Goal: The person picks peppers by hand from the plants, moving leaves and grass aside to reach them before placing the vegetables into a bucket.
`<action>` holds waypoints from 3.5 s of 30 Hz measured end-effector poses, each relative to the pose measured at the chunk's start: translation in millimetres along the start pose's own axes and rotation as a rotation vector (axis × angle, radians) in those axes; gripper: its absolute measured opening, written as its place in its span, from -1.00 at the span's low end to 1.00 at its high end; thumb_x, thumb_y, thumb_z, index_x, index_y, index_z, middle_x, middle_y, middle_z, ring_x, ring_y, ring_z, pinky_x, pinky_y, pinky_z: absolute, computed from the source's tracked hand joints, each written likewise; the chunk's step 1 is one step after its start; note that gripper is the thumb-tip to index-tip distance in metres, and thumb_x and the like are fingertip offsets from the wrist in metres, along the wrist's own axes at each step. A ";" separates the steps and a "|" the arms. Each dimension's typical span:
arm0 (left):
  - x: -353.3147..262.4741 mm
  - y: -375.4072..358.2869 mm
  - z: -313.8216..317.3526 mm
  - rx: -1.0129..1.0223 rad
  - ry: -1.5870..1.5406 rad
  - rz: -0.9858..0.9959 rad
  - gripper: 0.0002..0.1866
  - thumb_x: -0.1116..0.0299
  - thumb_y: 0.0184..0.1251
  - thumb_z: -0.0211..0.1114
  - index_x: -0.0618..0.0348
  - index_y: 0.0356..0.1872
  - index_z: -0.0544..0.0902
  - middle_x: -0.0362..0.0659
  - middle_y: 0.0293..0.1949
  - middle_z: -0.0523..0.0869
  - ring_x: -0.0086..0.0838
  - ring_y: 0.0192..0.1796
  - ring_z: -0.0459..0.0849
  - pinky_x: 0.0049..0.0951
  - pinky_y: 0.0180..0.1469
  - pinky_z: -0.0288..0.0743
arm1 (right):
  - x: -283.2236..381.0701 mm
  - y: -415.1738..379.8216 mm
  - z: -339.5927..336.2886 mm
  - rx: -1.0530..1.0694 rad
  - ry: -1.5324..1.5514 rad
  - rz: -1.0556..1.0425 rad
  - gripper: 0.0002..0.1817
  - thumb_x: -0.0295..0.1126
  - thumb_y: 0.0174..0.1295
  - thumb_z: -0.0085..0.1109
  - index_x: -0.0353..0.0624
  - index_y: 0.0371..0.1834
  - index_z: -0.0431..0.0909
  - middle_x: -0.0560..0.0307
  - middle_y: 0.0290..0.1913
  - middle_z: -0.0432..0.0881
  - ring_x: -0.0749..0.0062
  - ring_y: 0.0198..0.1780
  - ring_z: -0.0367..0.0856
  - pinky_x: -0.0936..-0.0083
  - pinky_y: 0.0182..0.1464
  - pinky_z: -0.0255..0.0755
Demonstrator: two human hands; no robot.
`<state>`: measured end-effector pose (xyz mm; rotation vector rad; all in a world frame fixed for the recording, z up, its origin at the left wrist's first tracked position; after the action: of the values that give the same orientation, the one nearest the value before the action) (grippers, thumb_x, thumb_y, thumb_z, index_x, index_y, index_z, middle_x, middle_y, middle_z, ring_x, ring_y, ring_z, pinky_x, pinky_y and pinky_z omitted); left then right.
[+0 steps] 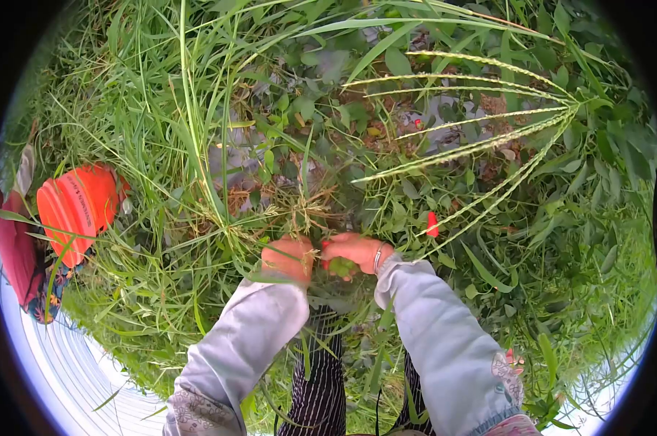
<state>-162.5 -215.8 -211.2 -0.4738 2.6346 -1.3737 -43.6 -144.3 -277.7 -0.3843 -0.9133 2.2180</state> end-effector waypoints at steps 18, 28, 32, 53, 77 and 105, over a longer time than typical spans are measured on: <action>42.8 13.2 51.5 0.085 -0.132 0.093 -0.76 0.37 -0.02 0.27 0.10 -0.25 0.66 -0.04 -0.43 0.68 -0.20 -0.31 0.68 -0.23 -0.30 0.54 | -6.6 12.2 -4.0 0.025 -0.067 -0.034 -0.76 -0.29 0.08 0.14 -0.19 -0.26 0.44 0.08 -0.51 0.56 0.46 -0.62 0.51 0.51 -0.68 0.38; 68.6 -0.9 84.2 0.222 -1.220 -0.237 -0.53 0.41 -0.02 0.34 0.25 0.00 0.51 0.02 -0.27 0.69 -0.34 -0.36 0.67 -0.37 -0.27 0.57 | 0.6 5.2 -2.0 0.025 -0.101 0.007 -0.74 -0.24 0.02 0.18 -0.07 -0.24 0.52 0.24 -0.44 0.56 0.54 -0.53 0.52 0.50 -0.60 0.42; 62.4 -13.0 51.5 0.177 -1.433 -0.240 -0.79 0.44 0.16 0.22 0.22 -0.17 0.53 -0.19 -0.41 0.65 -0.54 -0.60 0.59 -0.63 -0.76 0.29 | -3.2 6.7 -4.5 0.010 -0.046 -0.010 -0.77 -0.26 0.04 0.16 -0.10 -0.27 0.52 0.20 -0.48 0.57 0.53 -0.54 0.52 0.54 -0.64 0.39; 111.9 29.3 49.6 -0.004 -0.941 0.085 -0.67 0.48 0.21 0.04 0.09 0.02 0.53 -0.11 -0.03 0.61 -0.29 -0.12 0.61 -0.40 -0.12 0.52 | -4.4 0.5 -19.0 -0.002 -0.050 0.020 -0.72 -0.28 0.07 0.14 -0.09 -0.14 0.52 0.23 -0.40 0.59 0.57 -0.50 0.53 0.57 -0.65 0.37; 62.0 14.9 52.5 0.626 -1.600 -0.298 -0.79 0.31 0.03 0.37 0.06 -0.33 0.55 -0.32 -0.55 0.56 -0.65 -0.69 0.42 -0.67 -0.77 0.15 | -10.2 9.7 -26.1 -0.146 -0.208 -0.141 -0.79 -0.29 0.00 0.19 -0.17 -0.37 0.55 0.28 -0.40 0.53 0.56 -0.33 0.40 0.57 -0.27 0.27; -19.8 -6.2 13.5 0.052 0.163 0.104 -0.88 0.41 0.03 0.13 0.17 -0.46 0.61 -0.12 -0.60 0.61 -0.31 -0.54 0.63 -0.18 -0.51 0.43 | -1.8 -0.1 -9.0 -0.128 -0.177 -0.045 -0.75 -0.30 0.00 0.12 -0.14 -0.26 0.59 0.25 -0.39 0.57 0.54 -0.37 0.48 0.52 -0.47 0.36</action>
<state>-139.1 -223.0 -214.5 -0.2241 2.6982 -1.5025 -37.8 -141.1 -284.0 -0.2267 -1.1512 2.1844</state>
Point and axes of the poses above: each hand's wrist, its own y-axis towards the middle knuckle, its own z-axis out of the palm, x = y × z, the point moved 2 cm from there along y, towards the middle knuckle
